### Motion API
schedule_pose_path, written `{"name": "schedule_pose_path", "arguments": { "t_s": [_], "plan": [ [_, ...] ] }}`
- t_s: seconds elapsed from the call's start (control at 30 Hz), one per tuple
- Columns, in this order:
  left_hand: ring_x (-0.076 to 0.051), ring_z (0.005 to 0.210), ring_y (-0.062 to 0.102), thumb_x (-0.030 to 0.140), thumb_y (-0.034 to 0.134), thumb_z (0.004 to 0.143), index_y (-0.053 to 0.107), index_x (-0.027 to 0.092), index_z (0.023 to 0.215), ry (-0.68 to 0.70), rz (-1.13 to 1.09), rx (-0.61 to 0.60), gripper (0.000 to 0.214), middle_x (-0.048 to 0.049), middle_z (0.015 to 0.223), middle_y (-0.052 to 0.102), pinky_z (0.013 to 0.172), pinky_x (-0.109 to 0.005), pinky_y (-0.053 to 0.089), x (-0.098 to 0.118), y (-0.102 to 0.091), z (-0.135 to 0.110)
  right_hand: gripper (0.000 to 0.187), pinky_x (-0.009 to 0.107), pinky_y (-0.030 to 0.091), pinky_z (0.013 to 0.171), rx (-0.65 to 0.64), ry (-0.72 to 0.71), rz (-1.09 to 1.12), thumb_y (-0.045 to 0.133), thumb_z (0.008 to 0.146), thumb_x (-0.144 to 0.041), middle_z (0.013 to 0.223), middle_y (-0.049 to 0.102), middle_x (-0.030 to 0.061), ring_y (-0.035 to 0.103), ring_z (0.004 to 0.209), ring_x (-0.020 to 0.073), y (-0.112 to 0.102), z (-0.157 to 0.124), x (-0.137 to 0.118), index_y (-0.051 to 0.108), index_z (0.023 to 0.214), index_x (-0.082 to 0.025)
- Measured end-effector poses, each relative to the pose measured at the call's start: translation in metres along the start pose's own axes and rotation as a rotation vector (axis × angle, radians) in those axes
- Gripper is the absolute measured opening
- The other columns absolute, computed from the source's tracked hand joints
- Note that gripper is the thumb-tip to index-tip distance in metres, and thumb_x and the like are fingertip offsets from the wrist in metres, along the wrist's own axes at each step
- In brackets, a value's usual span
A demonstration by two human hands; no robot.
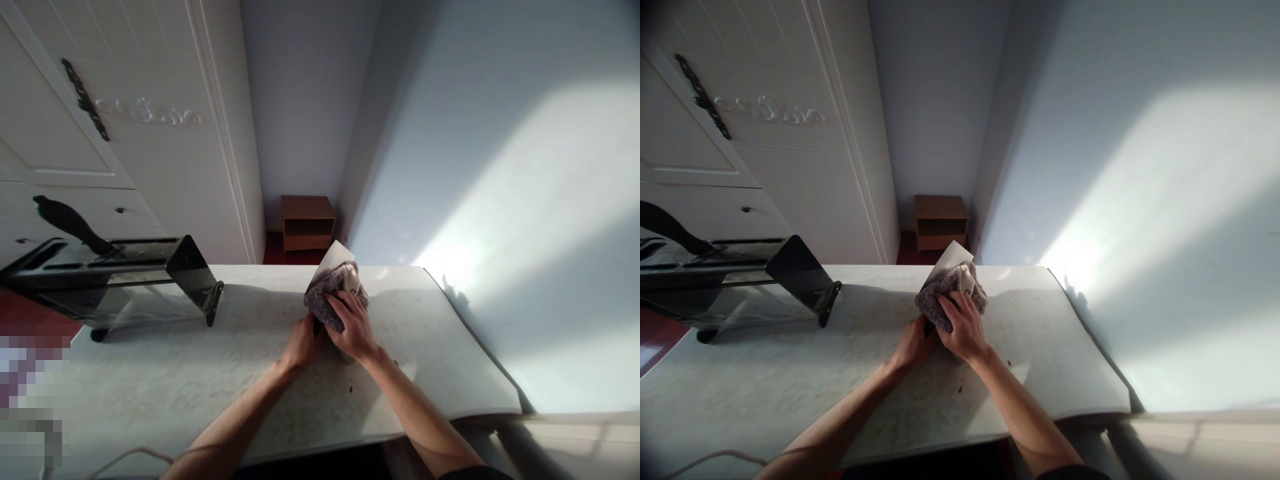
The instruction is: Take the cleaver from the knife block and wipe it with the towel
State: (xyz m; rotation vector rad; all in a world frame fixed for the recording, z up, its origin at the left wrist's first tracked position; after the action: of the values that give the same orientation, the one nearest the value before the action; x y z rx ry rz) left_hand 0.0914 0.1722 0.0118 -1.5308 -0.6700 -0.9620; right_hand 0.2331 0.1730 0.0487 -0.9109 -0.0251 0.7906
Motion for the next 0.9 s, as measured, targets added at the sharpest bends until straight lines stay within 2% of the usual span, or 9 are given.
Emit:
{"name": "schedule_pose_path", "arguments": {
  "t_s": [0.1, 0.33, 0.5, 0.7, 0.8, 0.9],
  "plan": [
    [-0.030, 0.097, 0.065, 0.015, 0.047, 0.083, 0.058, 0.012, 0.098, -0.006, 0.042, -0.011, 0.019, -0.0151, 0.098, 0.068, 0.070, -0.028, 0.042, -0.001, 0.000, 0.000, 0.062, 0.040, 0.046, 0.094, -0.045, 0.019, -0.030, 0.061, 0.075, -0.020, 0.118, 0.050, 0.0130, 0.049, 0.108, 0.0270, 0.006, -0.001, -0.005, 0.049, 0.135, -0.015],
    [-0.024, 0.085, 0.065, 0.027, 0.046, 0.088, 0.058, 0.014, 0.100, 0.095, 0.067, -0.008, 0.021, -0.0108, 0.094, 0.068, 0.069, -0.027, 0.039, -0.003, 0.001, -0.001, 0.057, 0.040, 0.045, 0.094, -0.012, 0.091, -0.229, 0.056, 0.082, -0.023, 0.116, 0.048, 0.0134, 0.049, 0.108, 0.0275, 0.004, 0.016, 0.007, 0.049, 0.138, -0.016],
    [-0.020, 0.078, 0.061, 0.032, 0.048, 0.088, 0.060, 0.013, 0.099, 0.098, 0.113, -0.036, 0.025, -0.0088, 0.090, 0.067, 0.068, -0.026, 0.037, -0.004, 0.000, -0.001, 0.055, 0.041, 0.045, 0.095, 0.041, 0.206, -0.336, 0.057, 0.081, -0.026, 0.118, 0.049, 0.0139, 0.049, 0.110, 0.0282, 0.002, 0.031, 0.032, 0.052, 0.135, -0.017],
    [-0.016, 0.072, 0.057, 0.032, 0.050, 0.087, 0.060, 0.013, 0.092, 0.086, 0.100, -0.037, 0.022, -0.0064, 0.083, 0.065, 0.066, -0.024, 0.034, -0.001, -0.002, -0.001, 0.052, 0.043, 0.042, 0.097, 0.105, 0.319, -0.366, 0.056, 0.082, -0.031, 0.136, 0.042, 0.0153, 0.047, 0.117, 0.0313, 0.002, 0.039, 0.067, 0.055, 0.132, -0.016],
    [-0.014, 0.070, 0.055, 0.032, 0.051, 0.086, 0.060, 0.013, 0.088, 0.064, 0.084, -0.024, 0.021, -0.0054, 0.080, 0.064, 0.064, -0.023, 0.033, -0.001, -0.003, -0.001, 0.052, 0.043, 0.042, 0.097, 0.126, 0.378, -0.316, 0.053, 0.082, -0.031, 0.134, 0.047, 0.0152, 0.049, 0.116, 0.0316, 0.005, 0.036, 0.087, 0.056, 0.130, -0.014],
    [-0.014, 0.068, 0.055, 0.033, 0.051, 0.086, 0.059, 0.014, 0.083, 0.042, 0.064, -0.012, 0.021, -0.0046, 0.076, 0.062, 0.062, -0.022, 0.034, -0.001, -0.004, -0.001, 0.052, 0.042, 0.042, 0.098, 0.179, 0.475, -0.137, 0.051, 0.081, -0.033, 0.131, 0.052, 0.0146, 0.050, 0.116, 0.0304, 0.005, 0.030, 0.105, 0.057, 0.128, -0.013]
  ]
}}
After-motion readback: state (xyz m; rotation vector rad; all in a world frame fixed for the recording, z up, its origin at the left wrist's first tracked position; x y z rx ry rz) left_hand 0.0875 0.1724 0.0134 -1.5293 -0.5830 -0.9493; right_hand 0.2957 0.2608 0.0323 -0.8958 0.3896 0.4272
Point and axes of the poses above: each hand's wrist, its own z-axis towards the middle knuckle, its own y-axis out of the palm, x = y × z, the point moved 2 cm from there along z, towards the middle knuckle
